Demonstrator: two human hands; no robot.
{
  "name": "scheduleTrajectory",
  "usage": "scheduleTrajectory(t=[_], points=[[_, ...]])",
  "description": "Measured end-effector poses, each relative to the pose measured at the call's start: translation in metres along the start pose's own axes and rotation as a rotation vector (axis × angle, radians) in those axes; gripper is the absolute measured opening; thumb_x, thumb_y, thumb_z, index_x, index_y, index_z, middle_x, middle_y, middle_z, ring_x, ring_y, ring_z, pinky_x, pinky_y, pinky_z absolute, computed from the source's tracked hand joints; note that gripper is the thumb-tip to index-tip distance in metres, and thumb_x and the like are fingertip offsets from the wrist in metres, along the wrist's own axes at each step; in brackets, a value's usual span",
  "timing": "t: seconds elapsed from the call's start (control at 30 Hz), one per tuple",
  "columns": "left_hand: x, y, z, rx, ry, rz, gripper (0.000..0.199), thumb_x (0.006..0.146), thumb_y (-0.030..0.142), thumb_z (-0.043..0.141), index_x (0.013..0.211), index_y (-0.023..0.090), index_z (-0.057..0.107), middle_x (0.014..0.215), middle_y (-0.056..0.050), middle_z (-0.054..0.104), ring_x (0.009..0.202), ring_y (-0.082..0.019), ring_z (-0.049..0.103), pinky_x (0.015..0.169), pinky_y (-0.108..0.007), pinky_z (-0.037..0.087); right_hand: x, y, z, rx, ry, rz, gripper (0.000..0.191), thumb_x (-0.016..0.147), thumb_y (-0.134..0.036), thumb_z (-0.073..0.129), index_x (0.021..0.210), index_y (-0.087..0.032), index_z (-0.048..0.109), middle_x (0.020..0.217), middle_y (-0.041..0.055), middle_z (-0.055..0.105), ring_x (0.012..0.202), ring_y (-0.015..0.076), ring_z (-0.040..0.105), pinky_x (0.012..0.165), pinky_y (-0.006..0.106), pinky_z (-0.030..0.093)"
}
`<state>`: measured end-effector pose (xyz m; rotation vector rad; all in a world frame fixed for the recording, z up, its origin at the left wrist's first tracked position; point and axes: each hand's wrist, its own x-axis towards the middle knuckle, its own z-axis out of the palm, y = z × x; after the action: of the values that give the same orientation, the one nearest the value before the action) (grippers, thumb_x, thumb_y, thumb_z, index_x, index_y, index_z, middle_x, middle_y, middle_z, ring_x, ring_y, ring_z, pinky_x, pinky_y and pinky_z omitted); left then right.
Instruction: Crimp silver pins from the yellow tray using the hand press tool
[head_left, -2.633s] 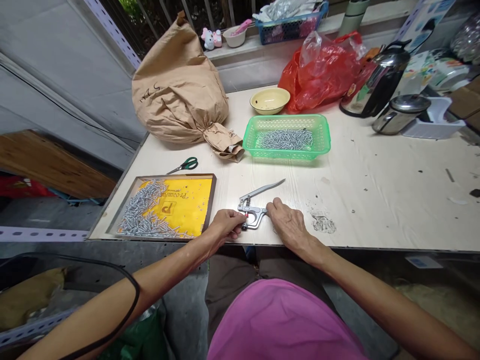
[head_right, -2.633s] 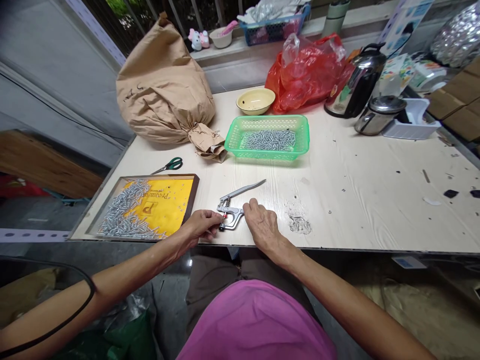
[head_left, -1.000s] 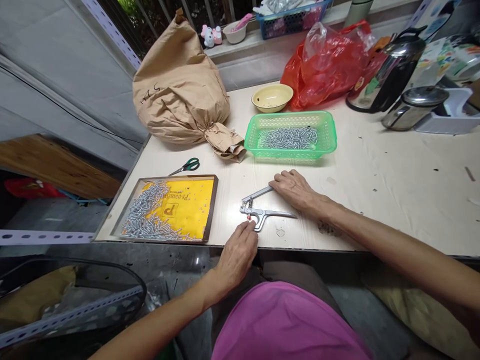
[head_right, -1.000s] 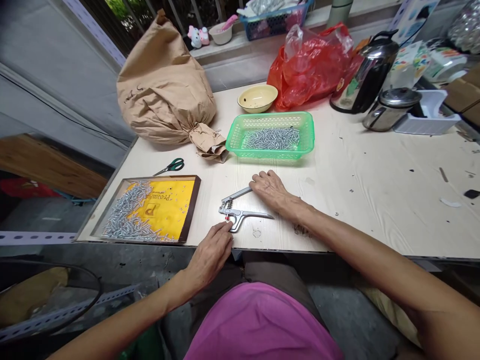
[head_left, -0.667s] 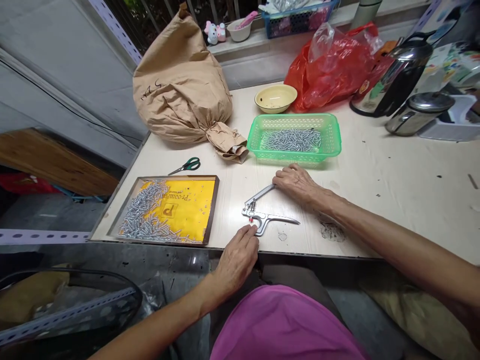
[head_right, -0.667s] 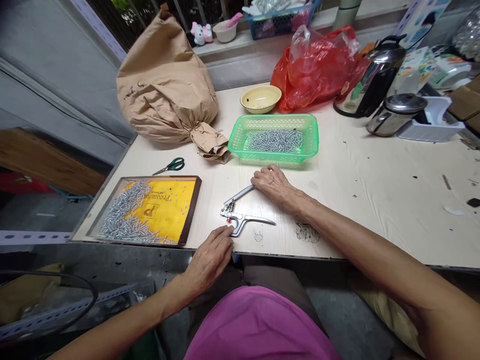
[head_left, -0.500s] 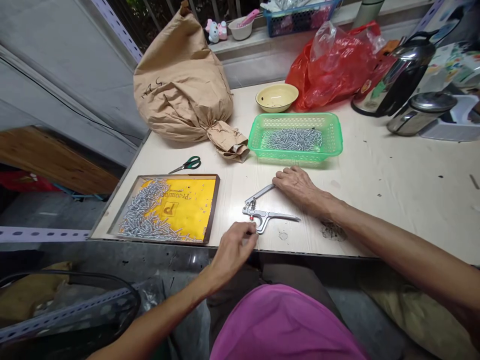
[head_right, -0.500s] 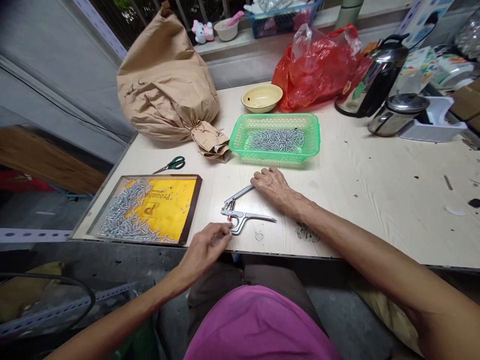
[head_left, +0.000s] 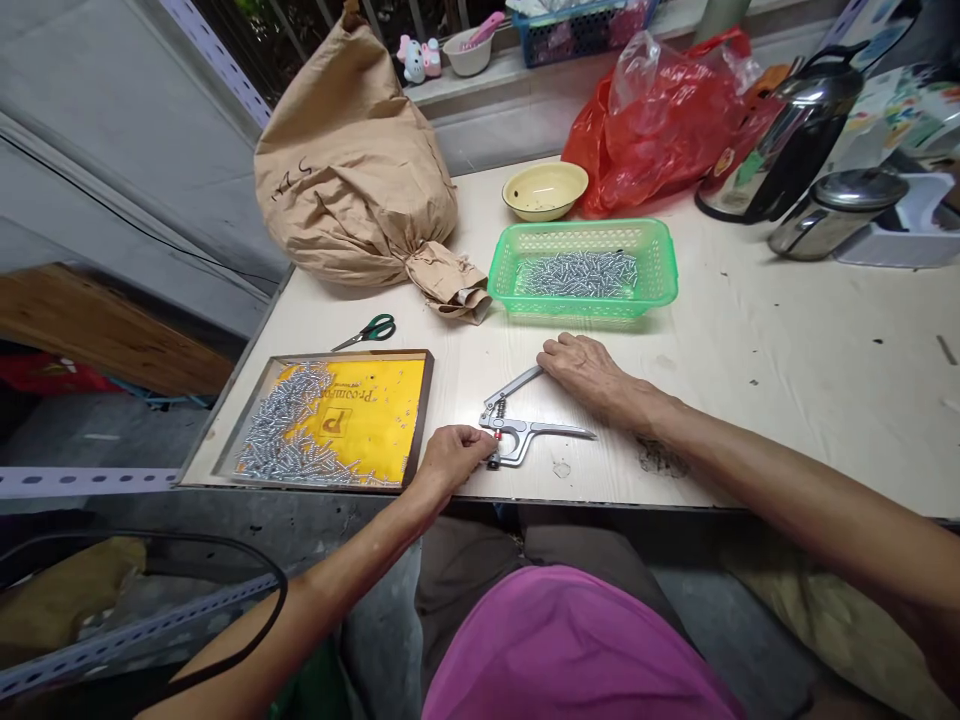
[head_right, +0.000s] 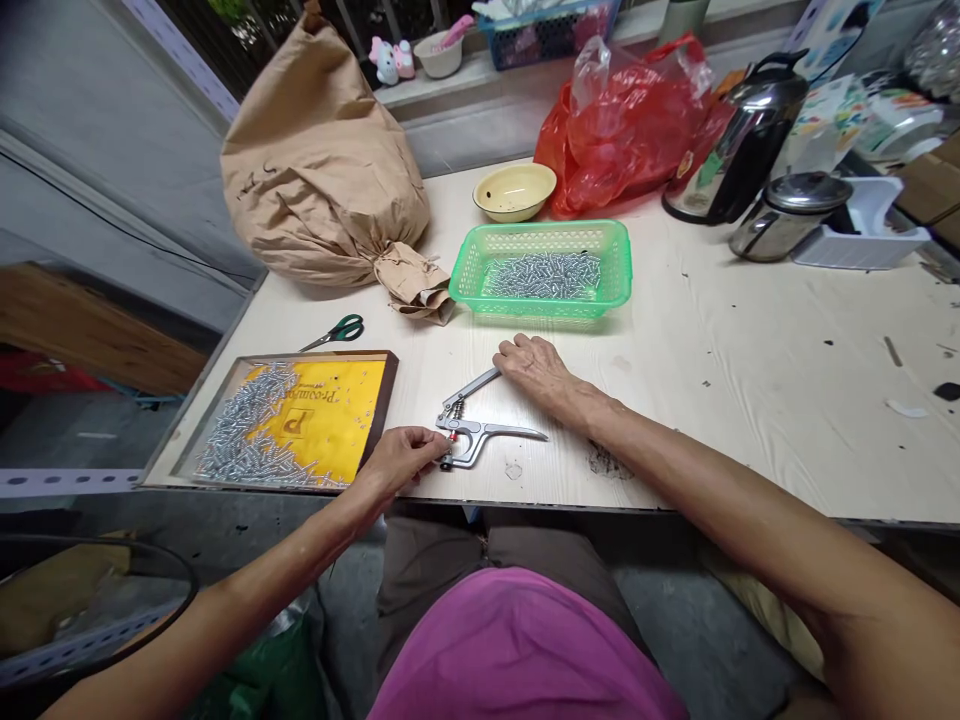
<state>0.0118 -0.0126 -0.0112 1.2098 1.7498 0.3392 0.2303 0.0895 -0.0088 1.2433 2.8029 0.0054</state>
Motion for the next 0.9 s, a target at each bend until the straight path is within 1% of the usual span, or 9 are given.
scheduleTrajectory(t=[0.23, 0.4, 0.57, 0.63, 0.8, 0.9], points=[[0.004, 0.007, -0.004, 0.105, -0.057, -0.028, 0.030, 0.067, 0.042, 0.060, 0.068, 0.013, 0.065, 0.051, 0.003, 0.051, 0.047, -0.008, 0.042, 0.045, -0.020, 0.028, 0.001, 0.000, -0.001, 0.033, -0.010, 0.007, 0.023, 0.089, -0.009, 0.035, 0.088, -0.017, 0.057, 0.096, 0.0111, 0.060, 0.086, 0.0231, 0.045, 0.061, 0.033, 0.025], [0.008, 0.013, -0.007, 0.147, -0.120, -0.087, 0.028, 0.066, 0.041, 0.060, 0.063, 0.014, 0.061, 0.048, 0.003, 0.049, 0.044, -0.008, 0.042, 0.043, -0.021, 0.028, 0.000, 0.000, -0.001, 0.032, -0.006, 0.010, 0.024, 0.087, -0.006, 0.036, 0.088, -0.017, 0.056, 0.094, 0.0116, 0.059, 0.084, 0.0231, 0.045, 0.060, 0.033, 0.024], [0.011, 0.017, -0.008, 0.174, -0.165, -0.082, 0.028, 0.066, 0.041, 0.060, 0.058, 0.015, 0.057, 0.048, 0.002, 0.051, 0.045, -0.009, 0.044, 0.043, -0.020, 0.029, 0.000, 0.001, -0.001, 0.036, 0.000, 0.007, 0.024, 0.087, -0.006, 0.035, 0.086, -0.019, 0.056, 0.093, 0.0113, 0.059, 0.083, 0.0241, 0.045, 0.059, 0.034, 0.026], [0.011, 0.019, -0.008, 0.178, -0.172, -0.098, 0.027, 0.065, 0.040, 0.062, 0.056, 0.015, 0.056, 0.047, 0.002, 0.051, 0.045, -0.009, 0.045, 0.043, -0.020, 0.029, 0.001, 0.002, 0.002, 0.044, 0.009, 0.006, 0.025, 0.087, -0.006, 0.034, 0.086, -0.019, 0.055, 0.093, 0.0114, 0.059, 0.083, 0.0242, 0.045, 0.059, 0.034, 0.027], [0.012, 0.025, -0.008, 0.137, -0.168, -0.184, 0.022, 0.064, 0.035, 0.064, 0.058, 0.015, 0.056, 0.045, 0.003, 0.049, 0.042, -0.008, 0.044, 0.042, -0.020, 0.031, 0.001, 0.003, 0.012, 0.084, 0.053, 0.016, 0.027, 0.087, -0.005, 0.032, 0.089, -0.019, 0.055, 0.095, 0.0116, 0.058, 0.085, 0.0247, 0.045, 0.059, 0.033, 0.028], [0.015, 0.025, -0.010, 0.168, -0.179, -0.177, 0.020, 0.063, 0.033, 0.065, 0.060, 0.014, 0.058, 0.046, 0.003, 0.050, 0.042, -0.008, 0.045, 0.043, -0.020, 0.031, 0.001, 0.003, 0.016, 0.118, 0.053, 0.019, 0.028, 0.087, -0.004, 0.032, 0.092, -0.020, 0.055, 0.097, 0.0118, 0.058, 0.087, 0.0257, 0.045, 0.061, 0.034, 0.030]])
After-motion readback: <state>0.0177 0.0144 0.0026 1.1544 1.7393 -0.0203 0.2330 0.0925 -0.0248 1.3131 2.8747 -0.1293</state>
